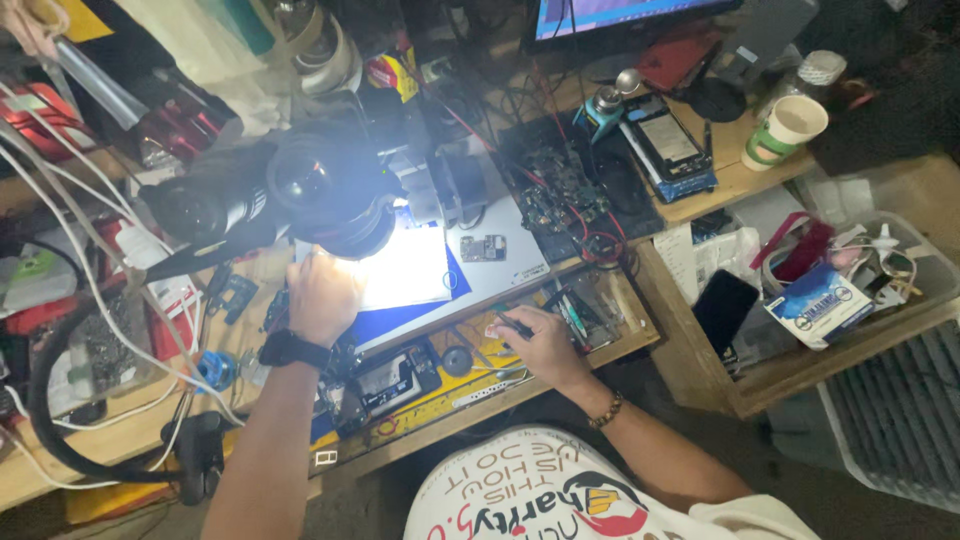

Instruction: The person works on a cluttered workbench, handling various electronic components and circuit boards under a magnifying lamp. They use a soldering iron to work on the boards, occasionally picking up and inspecting different parts.

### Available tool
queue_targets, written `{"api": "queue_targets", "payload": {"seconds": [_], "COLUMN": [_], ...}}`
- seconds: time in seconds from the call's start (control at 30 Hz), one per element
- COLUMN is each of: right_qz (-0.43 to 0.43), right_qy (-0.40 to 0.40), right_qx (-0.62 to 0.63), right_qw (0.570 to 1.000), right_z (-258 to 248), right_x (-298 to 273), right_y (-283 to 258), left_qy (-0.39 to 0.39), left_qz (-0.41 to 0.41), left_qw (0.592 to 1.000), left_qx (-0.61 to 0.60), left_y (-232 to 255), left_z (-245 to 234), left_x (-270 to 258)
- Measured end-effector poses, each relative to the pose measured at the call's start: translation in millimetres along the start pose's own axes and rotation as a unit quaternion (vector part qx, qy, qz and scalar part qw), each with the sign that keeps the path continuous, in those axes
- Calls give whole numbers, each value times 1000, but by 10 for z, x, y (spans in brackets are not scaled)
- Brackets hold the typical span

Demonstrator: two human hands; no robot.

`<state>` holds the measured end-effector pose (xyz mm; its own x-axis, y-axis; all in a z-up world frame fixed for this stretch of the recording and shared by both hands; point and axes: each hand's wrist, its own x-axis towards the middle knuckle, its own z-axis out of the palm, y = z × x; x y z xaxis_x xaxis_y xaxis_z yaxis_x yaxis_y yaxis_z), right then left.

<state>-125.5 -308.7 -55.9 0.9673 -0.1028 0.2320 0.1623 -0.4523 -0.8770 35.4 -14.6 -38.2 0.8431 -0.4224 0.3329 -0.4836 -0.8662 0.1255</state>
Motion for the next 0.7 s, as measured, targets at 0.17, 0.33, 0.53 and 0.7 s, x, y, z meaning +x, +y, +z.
{"api": "queue_targets", "payload": {"seconds": [0.17,0.33,0.53,0.7], "right_qz": [-46,49,117,116], "right_qy": [31,-18,48,80], "right_qx": [-42,96,162,133], "right_qw": [998,994,979,981], "right_z": [-22,11,27,56], "right_x": [24,34,221,325], "right_y": [36,102,79,35], "left_qy": [31,47,75,106], "left_qz": [23,57,12,11], "left_qw": [999,997,995,990], "left_qx": [-5,-19,-64,-88], "left_y": [-11,-166,20,241], "left_z": [29,120,-179,-688], "left_x": [-17,-157,-287,-510]}}
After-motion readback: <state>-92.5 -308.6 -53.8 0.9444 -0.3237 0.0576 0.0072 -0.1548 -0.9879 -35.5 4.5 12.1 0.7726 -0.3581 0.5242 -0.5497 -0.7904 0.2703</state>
